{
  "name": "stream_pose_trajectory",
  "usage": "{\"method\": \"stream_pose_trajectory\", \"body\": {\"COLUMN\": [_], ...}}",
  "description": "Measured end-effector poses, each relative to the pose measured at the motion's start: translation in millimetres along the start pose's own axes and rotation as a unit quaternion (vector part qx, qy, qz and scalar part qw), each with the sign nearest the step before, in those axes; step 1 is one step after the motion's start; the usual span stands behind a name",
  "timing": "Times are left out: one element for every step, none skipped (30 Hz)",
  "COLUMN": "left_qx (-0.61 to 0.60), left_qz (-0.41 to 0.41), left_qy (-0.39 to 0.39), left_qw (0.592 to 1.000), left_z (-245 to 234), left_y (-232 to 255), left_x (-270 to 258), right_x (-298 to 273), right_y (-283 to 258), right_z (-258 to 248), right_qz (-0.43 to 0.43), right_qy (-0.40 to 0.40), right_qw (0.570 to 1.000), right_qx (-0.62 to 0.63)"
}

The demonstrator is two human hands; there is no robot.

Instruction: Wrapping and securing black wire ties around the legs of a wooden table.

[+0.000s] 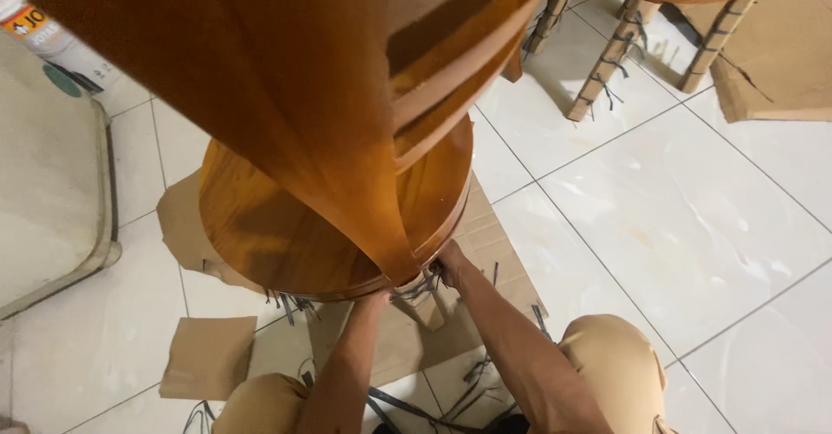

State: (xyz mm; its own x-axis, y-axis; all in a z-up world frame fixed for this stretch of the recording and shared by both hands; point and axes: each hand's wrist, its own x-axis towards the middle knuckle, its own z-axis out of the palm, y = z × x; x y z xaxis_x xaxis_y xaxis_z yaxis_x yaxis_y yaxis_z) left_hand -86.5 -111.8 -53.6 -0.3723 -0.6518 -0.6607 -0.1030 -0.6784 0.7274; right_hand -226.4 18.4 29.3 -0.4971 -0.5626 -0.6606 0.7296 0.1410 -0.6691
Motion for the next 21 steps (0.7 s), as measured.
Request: {"method": "stream_pose_trajectory", "body": {"left_qx": [-0.023,-0.045,-0.047,-0.070,-0.095,-0.097,-0.121,-0.145,-0.147,-0.099,-0.049,-0.050,-0.089,-0.129,-0.131,-0.144,-0.159,-0.162,-0.161,-0.160,-0.163], "left_qz": [-0.006,-0.012,-0.012,-0.018,-0.026,-0.027,-0.039,-0.050,-0.057,-0.039,-0.023,-0.030,-0.007,0.016,0.011,0.016,0.023,0.020,0.019,0.018,0.017], "left_qy": [0.010,0.019,0.024,0.035,0.045,0.050,0.064,0.079,0.089,0.084,0.075,0.082,0.068,0.054,0.057,0.046,0.033,0.035,0.021,0.007,0.009], "left_qw": [1.000,0.999,0.999,0.997,0.994,0.994,0.990,0.985,0.984,0.991,0.996,0.995,0.994,0.990,0.990,0.988,0.987,0.986,0.987,0.987,0.986], "left_z": [-2.4,-5.2,-11.5,-18.4,-25.6,-35.5,-49.9,-64.8,-64.2,-64.1,-62.2,-62.1,-59.6,-56.4,-57.2,-58.1,-56.7,-51.4,-45.9,-40.3,-37.9], "left_y": [-4.8,-9.9,-15.6,-21.8,-31.0,-38.0,-51.4,-65.7,-59.9,-54.9,-49.0,-44.8,-41.4,-37.0,-39.2,-40.6,-39.4,-35.6,-30.6,-25.3,-29.8], "left_x": [4.9,9.6,12.5,15.2,16.3,17.5,13.3,8.7,2.0,-3.8,-6.7,-33.0,-59.6,-85.9,-98.8,-112.2,-123.4,-141.1,-157.0,-173.1,-177.2], "right_x": [6.2,12.0,17.2,22.1,25.6,25.9,22.1,18.1,12.0,6.0,1.2,3.0,3.5,3.2,-20.9,-45.6,-68.0,-80.6,-91.6,-102.7,-128.3], "right_y": [3.0,6.4,10.8,16.1,23.1,29.4,42.0,55.6,65.5,76.1,85.5,101.3,117.1,132.7,136.5,139.5,139.0,143.7,147.9,151.8,143.2], "right_z": [1.9,3.8,4.4,5.0,3.8,3.0,0.1,-3.2,-6.2,-9.6,-13.6,-20.2,-29.4,-38.8,-35.5,-31.7,-27.0,-26.6,-25.5,-24.5,-16.4], "right_qz": [-0.013,-0.027,-0.023,-0.035,-0.047,-0.043,-0.049,-0.055,-0.044,-0.060,-0.079,-0.069,-0.087,-0.106,-0.102,-0.189,-0.275,-0.274,-0.345,-0.412,-0.412], "right_qy": [0.010,0.019,0.016,0.025,0.035,0.033,0.044,0.056,0.055,0.112,0.169,0.170,0.202,0.233,0.234,0.249,0.257,0.256,0.209,0.159,0.157], "right_qw": [1.000,0.999,1.000,0.999,0.998,0.999,0.998,0.997,0.997,0.992,0.982,0.983,0.975,0.965,0.965,0.935,0.886,0.886,0.866,0.839,0.839], "right_qx": [0.001,0.002,0.000,0.000,-0.001,-0.004,-0.006,-0.009,-0.013,-0.012,-0.012,-0.016,-0.034,-0.054,-0.059,-0.166,-0.269,-0.274,-0.297,-0.317,-0.320]}}
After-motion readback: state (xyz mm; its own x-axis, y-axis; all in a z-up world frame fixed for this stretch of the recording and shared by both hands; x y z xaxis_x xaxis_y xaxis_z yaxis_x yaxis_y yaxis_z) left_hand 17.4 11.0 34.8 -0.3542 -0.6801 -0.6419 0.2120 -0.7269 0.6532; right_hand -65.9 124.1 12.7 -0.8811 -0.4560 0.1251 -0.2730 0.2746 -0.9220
